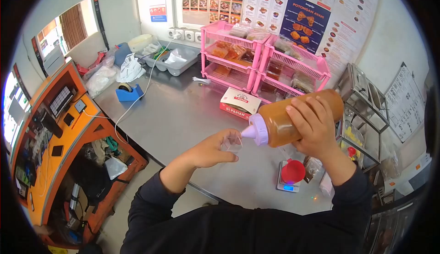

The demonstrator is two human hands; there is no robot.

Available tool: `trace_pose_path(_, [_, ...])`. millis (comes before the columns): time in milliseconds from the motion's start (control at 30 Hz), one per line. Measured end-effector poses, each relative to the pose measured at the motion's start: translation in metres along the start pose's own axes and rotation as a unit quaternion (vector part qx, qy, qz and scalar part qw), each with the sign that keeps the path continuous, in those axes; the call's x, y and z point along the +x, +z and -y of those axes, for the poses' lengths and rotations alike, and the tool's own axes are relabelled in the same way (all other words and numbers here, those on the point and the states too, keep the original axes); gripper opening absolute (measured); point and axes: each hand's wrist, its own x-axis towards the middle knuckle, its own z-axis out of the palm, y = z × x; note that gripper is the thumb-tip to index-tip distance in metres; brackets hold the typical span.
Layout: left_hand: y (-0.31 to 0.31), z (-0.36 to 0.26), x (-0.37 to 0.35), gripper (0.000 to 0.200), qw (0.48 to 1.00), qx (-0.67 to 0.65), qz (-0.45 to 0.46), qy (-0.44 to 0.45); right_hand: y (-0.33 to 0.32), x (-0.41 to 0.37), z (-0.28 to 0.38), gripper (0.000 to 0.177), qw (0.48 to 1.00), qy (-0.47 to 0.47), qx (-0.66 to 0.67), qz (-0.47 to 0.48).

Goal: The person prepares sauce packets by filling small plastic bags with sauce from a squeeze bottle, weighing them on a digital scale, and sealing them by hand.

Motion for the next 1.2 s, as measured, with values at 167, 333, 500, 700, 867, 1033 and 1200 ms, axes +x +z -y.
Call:
trace_pose_path(167, [0.000, 0.004, 0.013, 0.051, 0.998, -0.047, 0.031, -0.021, 0.003, 0.009, -0.007, 0.041, 0.993, -0.100, -0.042, 0.038])
trace_pose_path(333, [-0.004, 0.003, 0.021, 0.048, 0.990, -0.105, 0.083, -0.049, 0.008, 0.015, -0.005, 0.035, 0.992, -0.112, -0.042, 0.042])
trace_pose_path(500, [-0.005, -0.003, 0.019, 0.049, 0.972, -0.204, 0.095, -0.063, 0.009, 0.017, -0.005, 0.036, 0.994, -0.098, -0.023, 0.042])
trace_pose_path(700, [-0.009, -0.004, 0.021, 0.052, 0.960, -0.220, 0.109, -0.134, 0.009, 0.013, -0.008, 0.042, 0.995, -0.079, -0.006, 0.066])
trace_pose_path(867, [-0.004, 0.006, 0.025, 0.052, 0.961, -0.248, 0.088, -0.082, 0.010, 0.006, -0.007, 0.049, 0.996, -0.047, 0.003, 0.074])
trace_pose_path(1033, [-0.003, 0.013, 0.028, 0.052, 0.956, -0.275, 0.076, -0.062, 0.016, -0.009, -0.005, 0.059, 0.993, 0.034, 0.065, 0.091])
trace_pose_path(1200, [-0.006, 0.032, 0.031, 0.055, 0.924, -0.367, 0.104, 0.014, 0.031, -0.033, 0.018, 0.070, 0.930, 0.255, 0.194, 0.182])
